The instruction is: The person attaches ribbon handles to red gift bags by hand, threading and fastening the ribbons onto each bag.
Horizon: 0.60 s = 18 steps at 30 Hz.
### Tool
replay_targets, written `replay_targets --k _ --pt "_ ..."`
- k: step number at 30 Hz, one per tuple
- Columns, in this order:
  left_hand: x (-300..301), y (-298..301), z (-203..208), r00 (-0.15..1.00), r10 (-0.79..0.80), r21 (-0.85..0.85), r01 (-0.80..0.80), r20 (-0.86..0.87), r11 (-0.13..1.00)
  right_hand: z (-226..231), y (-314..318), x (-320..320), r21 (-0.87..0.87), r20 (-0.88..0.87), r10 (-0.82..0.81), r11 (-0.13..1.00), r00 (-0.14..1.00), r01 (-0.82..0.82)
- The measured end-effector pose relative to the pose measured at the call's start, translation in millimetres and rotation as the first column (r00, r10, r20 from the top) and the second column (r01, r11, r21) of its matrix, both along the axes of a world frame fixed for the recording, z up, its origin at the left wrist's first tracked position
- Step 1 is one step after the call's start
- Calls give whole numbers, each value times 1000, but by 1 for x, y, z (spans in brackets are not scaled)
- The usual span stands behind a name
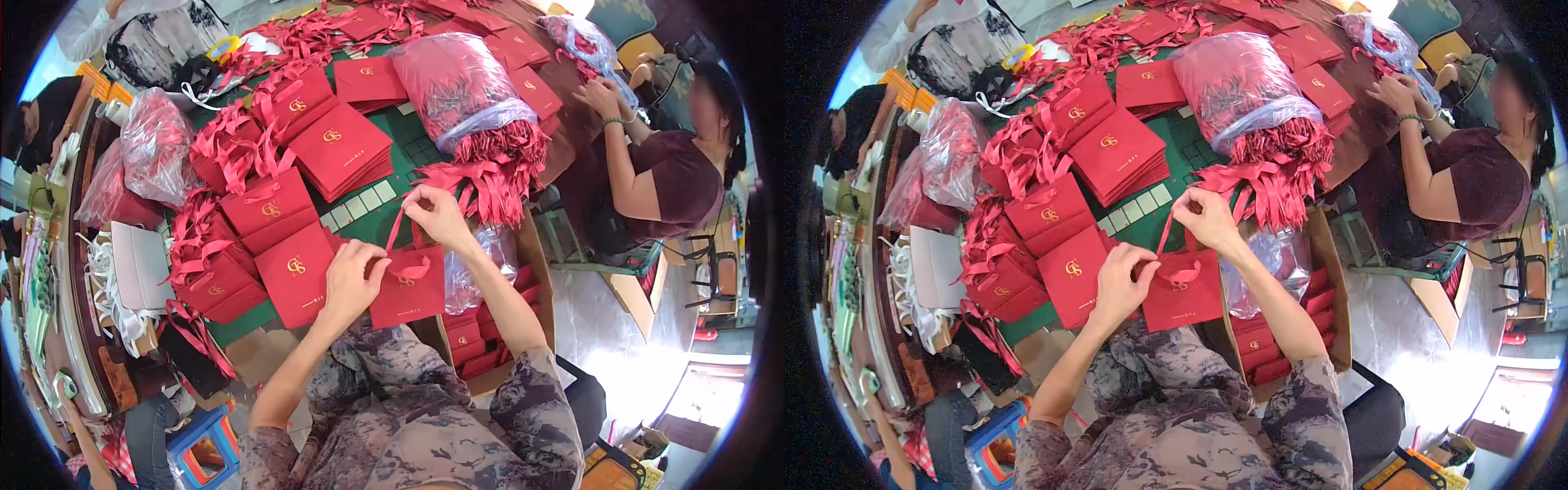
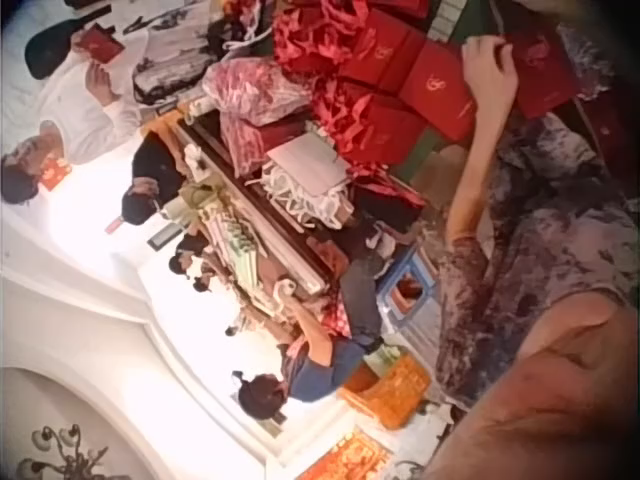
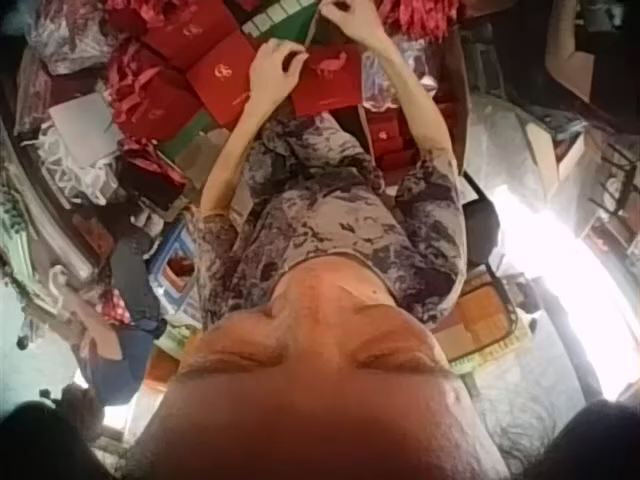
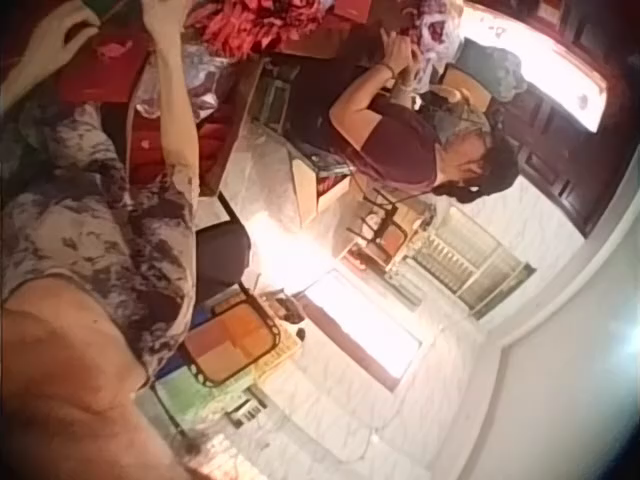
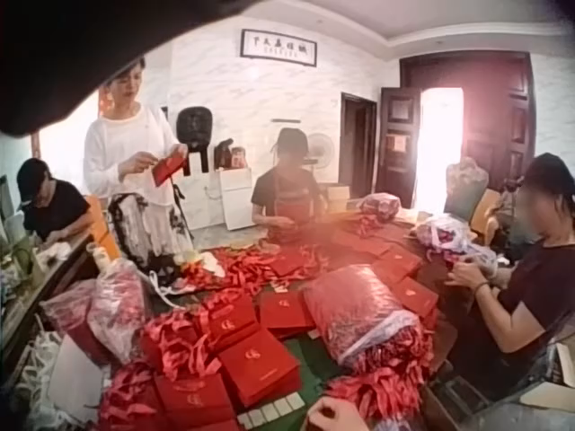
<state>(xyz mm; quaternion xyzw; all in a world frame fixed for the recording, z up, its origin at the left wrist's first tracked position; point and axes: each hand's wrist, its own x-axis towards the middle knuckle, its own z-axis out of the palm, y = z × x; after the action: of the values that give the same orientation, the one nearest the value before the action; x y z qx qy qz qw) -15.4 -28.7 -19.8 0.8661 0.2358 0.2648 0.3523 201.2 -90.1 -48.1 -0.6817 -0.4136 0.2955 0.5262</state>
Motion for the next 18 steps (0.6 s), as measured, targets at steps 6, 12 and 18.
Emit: replay_targets --k 6,12,18 --pt "27 22 -15 980 196 201 -187 -23 962 3 7 -10 -24 -49 133 991 990 -134" --pt "39 27 -26 986 133 -225 -152 -95 963 8 1 -1 -15 311 -42 999 950 49" --pt "43 29 -25 984 150 -286 -173 -99 942 -6 -5 -5 -85 660 -10 993 751 88"
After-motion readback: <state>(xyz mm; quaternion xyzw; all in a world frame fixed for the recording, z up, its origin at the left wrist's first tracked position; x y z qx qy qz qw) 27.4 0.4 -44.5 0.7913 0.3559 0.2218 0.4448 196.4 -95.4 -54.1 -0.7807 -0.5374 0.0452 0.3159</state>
